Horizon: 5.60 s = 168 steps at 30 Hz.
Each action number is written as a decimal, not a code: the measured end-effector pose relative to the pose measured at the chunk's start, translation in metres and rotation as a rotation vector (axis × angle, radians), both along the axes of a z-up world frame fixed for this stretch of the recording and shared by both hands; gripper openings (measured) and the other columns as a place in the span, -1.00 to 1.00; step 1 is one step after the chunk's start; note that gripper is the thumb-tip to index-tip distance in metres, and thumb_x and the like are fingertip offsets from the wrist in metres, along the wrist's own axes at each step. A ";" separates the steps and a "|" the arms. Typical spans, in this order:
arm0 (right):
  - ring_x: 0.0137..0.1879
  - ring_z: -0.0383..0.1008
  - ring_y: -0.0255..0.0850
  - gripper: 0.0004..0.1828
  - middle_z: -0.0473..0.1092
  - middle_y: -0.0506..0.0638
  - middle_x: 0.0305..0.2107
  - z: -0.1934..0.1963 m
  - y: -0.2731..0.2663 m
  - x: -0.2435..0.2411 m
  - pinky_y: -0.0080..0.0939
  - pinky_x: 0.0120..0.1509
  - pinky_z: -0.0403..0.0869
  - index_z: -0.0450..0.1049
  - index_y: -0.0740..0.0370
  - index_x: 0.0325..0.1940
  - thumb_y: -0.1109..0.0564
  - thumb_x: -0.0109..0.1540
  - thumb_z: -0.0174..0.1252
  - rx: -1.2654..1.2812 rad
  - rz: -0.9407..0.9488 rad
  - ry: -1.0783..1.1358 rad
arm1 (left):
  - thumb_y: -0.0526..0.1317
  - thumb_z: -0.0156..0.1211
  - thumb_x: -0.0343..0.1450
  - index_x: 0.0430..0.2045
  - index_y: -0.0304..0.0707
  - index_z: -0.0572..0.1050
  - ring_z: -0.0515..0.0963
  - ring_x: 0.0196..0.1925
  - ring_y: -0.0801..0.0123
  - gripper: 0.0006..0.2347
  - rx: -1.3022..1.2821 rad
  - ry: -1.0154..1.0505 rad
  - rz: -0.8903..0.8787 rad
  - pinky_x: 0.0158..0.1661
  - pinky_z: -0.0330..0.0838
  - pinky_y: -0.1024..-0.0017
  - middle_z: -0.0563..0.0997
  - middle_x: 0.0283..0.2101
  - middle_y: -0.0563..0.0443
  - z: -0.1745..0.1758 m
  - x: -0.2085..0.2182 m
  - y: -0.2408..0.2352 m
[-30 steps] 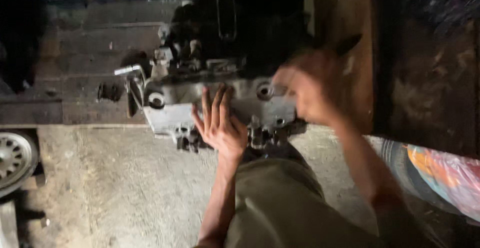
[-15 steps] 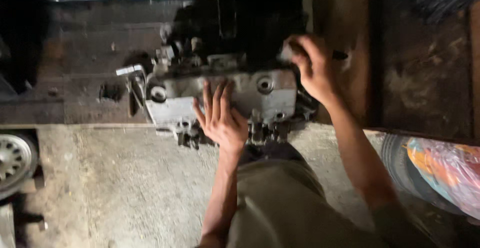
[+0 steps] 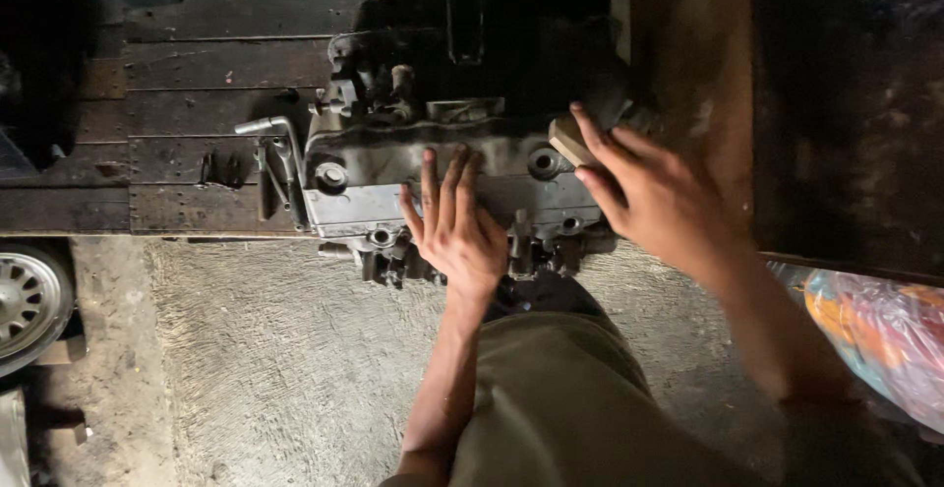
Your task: The person scrubs the top surface of a metal engine block with a wire brush, holding the block steady with the other hand. They then use a hammer to tap around the bolt holes and other areas of the engine block.
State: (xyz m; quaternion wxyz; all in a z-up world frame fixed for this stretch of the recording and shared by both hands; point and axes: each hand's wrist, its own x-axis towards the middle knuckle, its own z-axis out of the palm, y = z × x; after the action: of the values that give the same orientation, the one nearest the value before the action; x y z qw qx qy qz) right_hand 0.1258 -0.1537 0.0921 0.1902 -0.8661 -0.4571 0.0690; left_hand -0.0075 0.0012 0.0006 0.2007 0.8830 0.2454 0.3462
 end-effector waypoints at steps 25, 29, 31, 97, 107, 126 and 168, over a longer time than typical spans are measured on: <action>-0.59 0.34 -0.26 -0.40 0.47 0.07 -0.52 0.003 0.047 0.039 -0.19 -0.49 0.40 0.31 0.13 0.48 -0.01 0.35 0.18 -0.005 0.157 0.035 | -0.37 -0.06 0.40 0.16 -0.23 0.52 0.34 0.50 0.06 -0.58 -0.034 0.018 -0.022 0.49 -0.09 -0.13 0.55 0.27 0.02 -0.001 -0.001 0.002; -0.65 0.33 -0.25 -0.39 0.47 0.03 -0.61 0.022 0.008 0.019 -0.16 -0.53 0.38 0.35 0.00 0.43 -0.02 0.28 0.20 -0.171 0.000 0.115 | -0.38 -0.07 0.38 0.16 -0.22 0.52 0.34 0.49 0.05 -0.57 -0.033 0.017 -0.034 0.49 -0.09 -0.13 0.56 0.27 0.02 0.004 -0.001 0.003; -0.62 0.32 -0.28 -0.41 0.46 0.01 -0.60 0.012 0.026 0.022 -0.21 -0.52 0.37 0.34 0.10 0.45 0.00 0.32 0.19 -0.043 0.101 0.065 | -0.38 -0.07 0.37 0.15 -0.22 0.52 0.35 0.49 0.05 -0.56 -0.025 0.020 -0.025 0.49 -0.09 -0.13 0.56 0.26 0.03 0.005 -0.003 0.003; -0.59 0.39 -0.27 -0.42 0.54 0.08 -0.47 0.002 0.047 0.032 -0.24 -0.47 0.39 0.36 0.09 0.45 0.03 0.33 0.24 0.020 0.102 0.102 | -0.34 -0.04 0.43 0.15 -0.18 0.53 0.35 0.49 0.09 -0.62 -0.063 0.018 -0.031 0.48 -0.04 -0.10 0.55 0.27 0.05 0.000 -0.003 0.002; -0.64 0.36 -0.30 -0.47 0.57 0.03 -0.45 -0.006 0.064 0.039 -0.23 -0.56 0.34 0.39 0.09 0.40 0.01 0.34 0.20 0.110 0.148 0.093 | -0.34 -0.07 0.40 0.16 -0.20 0.52 0.36 0.48 0.07 -0.58 -0.039 0.019 -0.039 0.48 -0.07 -0.12 0.56 0.27 0.05 -0.001 -0.003 0.004; -0.54 0.43 -0.29 -0.46 0.55 0.07 -0.35 -0.008 0.065 0.025 -0.28 -0.45 0.43 0.38 0.15 0.44 0.00 0.38 0.18 0.144 0.172 -0.028 | -0.37 -0.06 0.42 0.14 -0.27 0.52 0.37 0.48 0.04 -0.62 -0.044 0.012 -0.021 0.48 -0.05 -0.10 0.57 0.24 0.01 -0.002 -0.003 0.002; -0.35 0.56 -0.06 -0.46 0.54 0.17 -0.31 -0.011 0.083 0.029 -0.11 -0.26 0.57 0.27 0.22 0.48 0.05 0.44 0.16 0.110 0.183 -0.178 | -0.40 -0.13 0.48 0.27 -0.52 0.29 0.34 0.50 -0.09 -0.60 -0.037 -0.074 -0.023 0.50 -0.01 -0.09 0.43 0.36 -0.23 -0.011 -0.004 0.002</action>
State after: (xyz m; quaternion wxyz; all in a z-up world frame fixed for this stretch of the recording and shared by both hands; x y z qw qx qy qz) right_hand 0.1547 -0.0706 0.0811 0.1891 -0.8116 -0.5525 -0.0165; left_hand -0.0119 0.0032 -0.0109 0.2298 0.8686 0.2338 0.3716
